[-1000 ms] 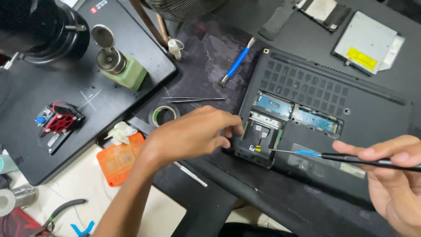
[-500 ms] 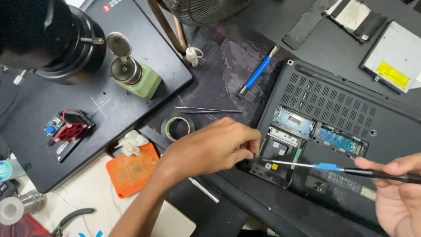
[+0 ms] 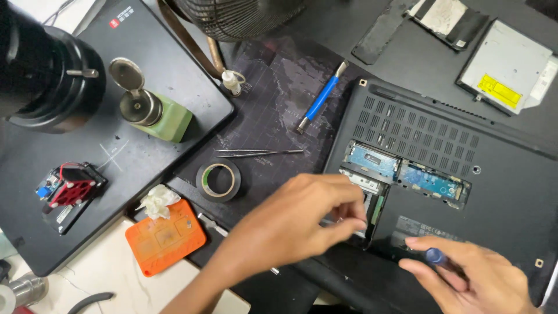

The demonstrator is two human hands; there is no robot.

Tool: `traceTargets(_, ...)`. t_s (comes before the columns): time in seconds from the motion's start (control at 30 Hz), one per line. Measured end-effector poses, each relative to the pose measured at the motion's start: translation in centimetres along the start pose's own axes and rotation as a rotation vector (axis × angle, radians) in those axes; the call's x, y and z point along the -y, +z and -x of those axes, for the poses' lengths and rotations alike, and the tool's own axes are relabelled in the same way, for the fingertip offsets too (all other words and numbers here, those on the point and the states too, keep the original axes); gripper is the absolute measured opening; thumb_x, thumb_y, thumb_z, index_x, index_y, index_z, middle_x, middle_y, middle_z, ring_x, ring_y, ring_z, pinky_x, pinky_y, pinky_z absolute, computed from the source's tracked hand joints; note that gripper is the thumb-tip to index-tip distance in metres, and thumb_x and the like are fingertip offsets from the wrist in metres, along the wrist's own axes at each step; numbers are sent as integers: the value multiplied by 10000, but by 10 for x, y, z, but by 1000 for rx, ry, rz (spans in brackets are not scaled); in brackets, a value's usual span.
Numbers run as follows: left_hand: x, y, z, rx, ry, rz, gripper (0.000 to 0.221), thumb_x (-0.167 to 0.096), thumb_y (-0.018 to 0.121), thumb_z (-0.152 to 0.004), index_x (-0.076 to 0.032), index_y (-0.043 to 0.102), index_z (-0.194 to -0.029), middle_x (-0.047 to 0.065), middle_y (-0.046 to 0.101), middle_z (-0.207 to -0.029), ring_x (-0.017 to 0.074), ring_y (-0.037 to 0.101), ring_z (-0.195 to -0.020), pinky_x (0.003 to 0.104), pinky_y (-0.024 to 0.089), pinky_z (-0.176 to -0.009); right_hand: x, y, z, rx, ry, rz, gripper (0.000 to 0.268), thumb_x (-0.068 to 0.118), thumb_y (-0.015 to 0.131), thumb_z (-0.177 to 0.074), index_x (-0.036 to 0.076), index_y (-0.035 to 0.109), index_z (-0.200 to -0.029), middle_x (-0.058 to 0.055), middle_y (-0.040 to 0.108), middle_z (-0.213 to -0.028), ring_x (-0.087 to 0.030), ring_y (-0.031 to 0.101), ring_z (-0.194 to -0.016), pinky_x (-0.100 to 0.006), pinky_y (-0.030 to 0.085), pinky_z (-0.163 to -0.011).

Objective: The person works on a laptop at a repair bench. They pry open and remove the bottom cover with a spudger, set the cover aside, then use a screwdriver to unscrew and detach the cooling fan and heatsink from the exposed motherboard, handling small components on the board.

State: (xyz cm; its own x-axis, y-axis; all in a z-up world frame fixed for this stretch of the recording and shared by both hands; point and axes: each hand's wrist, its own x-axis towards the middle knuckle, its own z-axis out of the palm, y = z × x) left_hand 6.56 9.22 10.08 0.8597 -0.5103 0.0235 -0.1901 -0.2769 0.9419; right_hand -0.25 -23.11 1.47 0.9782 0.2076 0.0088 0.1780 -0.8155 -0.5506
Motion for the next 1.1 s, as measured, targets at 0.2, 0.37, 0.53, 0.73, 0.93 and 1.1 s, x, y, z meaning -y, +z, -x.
traceTargets(0.2, 1, 58, -12, 25, -41, 282, 114, -101, 695, -926, 2, 679, -972, 94, 707, -858, 185, 715, -769, 308, 561, -722, 45, -29, -45, -76, -623, -113, 430, -59, 740, -720, 25, 672, -1136, -41, 730, -897, -196, 708, -677, -299, 569, -650)
traceTargets(0.37, 11, 83, -20, -37, -135, 347, 82, -70, 703, -930, -4, 739, -962, 40, 735, -853, 100, 671, -768, 265, 538, -698, 45, -41, -43, -105, -599, -78, 498, -46, 798, -684, 15, 662, -1160, -53, 729, -870, -241, 718, -707, -339, 565, -631)
traceTargets(0.53, 17, 115, -28, -24, -271, 563, 108, -43, 670, -950, 23, 751, -978, 27, 753, -862, 78, 687, -818, 244, 542, -769, 26, -55, -27, -81, -541, -100, 489, 30, 844, -695, 23, 680, -1155, -57, 710, -845, -242, 690, -675, -372, 548, -621)
traceTargets(0.73, 2, 160, -57, 89, -315, 654, 193, -67, 627, -981, 43, 761, -1066, 45, 756, -904, 96, 682, -820, 265, 569, -784, -17, -80, 6, -181, -474, -79, 367, 39, 781, -789, 45, 658, -1135, -78, 748, -967, -242, 734, -797, -343, 591, -700)
traceTargets(0.93, -32, 193, -84, 286, -196, 410, 333, -94, 636, -960, -63, 696, -1286, 7, 650, -890, 80, 689, -828, 235, 562, -780, -97, -131, 6, -281, 149, 21, 212, 197, 772, -891, 37, 710, -1015, -93, 513, -521, -155, 469, -411, -347, 401, -422)
traceTargets(1.1, -26, 222, -79, 196, 59, 85, 206, -87, 662, -951, -28, 716, -1142, 103, 675, -929, 220, 723, -861, 344, 551, -816, -185, -162, 0, -437, 330, 52, 186, 168, 742, -972, 37, 730, -1104, -104, 373, -561, -143, 365, -515, -352, 341, -514)
